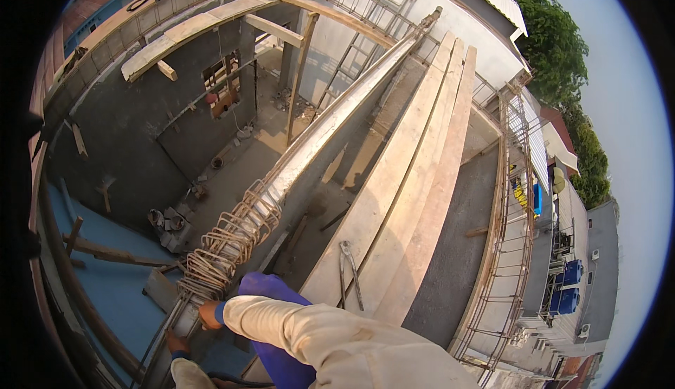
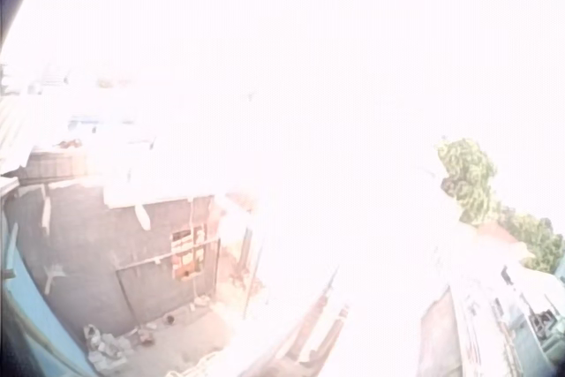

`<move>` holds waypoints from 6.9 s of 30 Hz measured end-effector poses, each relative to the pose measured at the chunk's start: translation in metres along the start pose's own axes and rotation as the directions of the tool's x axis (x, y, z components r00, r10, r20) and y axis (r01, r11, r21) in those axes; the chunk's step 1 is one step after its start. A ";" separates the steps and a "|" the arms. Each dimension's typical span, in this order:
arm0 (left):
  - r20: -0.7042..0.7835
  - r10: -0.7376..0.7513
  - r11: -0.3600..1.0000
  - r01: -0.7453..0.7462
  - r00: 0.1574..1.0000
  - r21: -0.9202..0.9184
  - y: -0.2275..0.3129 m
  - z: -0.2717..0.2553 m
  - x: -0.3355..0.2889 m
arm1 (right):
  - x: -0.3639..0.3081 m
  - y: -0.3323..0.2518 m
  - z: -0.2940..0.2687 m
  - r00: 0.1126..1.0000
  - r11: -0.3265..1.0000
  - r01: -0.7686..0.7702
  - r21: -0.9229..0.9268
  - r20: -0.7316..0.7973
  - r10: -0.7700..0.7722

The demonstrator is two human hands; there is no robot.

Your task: The person is sitting on a wooden plank at a construction site, tying metal rebar together with wire. They use a tool to twist the wire, securing the rebar in place.

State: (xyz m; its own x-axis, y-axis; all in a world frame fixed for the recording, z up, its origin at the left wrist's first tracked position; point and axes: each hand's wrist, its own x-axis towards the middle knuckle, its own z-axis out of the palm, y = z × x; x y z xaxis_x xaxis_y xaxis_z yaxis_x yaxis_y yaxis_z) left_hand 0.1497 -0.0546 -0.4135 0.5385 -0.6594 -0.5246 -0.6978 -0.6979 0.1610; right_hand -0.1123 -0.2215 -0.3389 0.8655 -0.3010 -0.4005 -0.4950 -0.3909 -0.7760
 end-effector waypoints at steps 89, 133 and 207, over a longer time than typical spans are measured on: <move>-0.389 0.264 0.902 -0.368 0.883 -0.224 -0.006 -0.023 -0.066 | 0.071 -0.008 0.019 0.960 0.894 0.266 -0.360 0.014 -0.279; -0.294 0.226 0.949 -0.278 0.929 -0.148 -0.089 -0.110 -0.092 | 0.105 -0.125 0.043 0.946 0.893 0.320 -0.316 0.158 -0.283; -0.345 -0.320 0.830 0.085 0.883 -0.552 -0.083 -0.031 -0.037 | 0.117 -0.046 0.036 0.888 0.914 0.234 -0.330 -0.310 -0.340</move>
State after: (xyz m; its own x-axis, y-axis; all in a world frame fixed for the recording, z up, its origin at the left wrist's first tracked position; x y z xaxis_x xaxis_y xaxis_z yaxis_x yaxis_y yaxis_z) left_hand 0.2025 0.0191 -0.3812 0.8611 -0.4552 -0.2266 -0.2724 -0.7892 0.5504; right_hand 0.0150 -0.2073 -0.3679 0.9128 -0.4041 0.0590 -0.2751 -0.7153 -0.6424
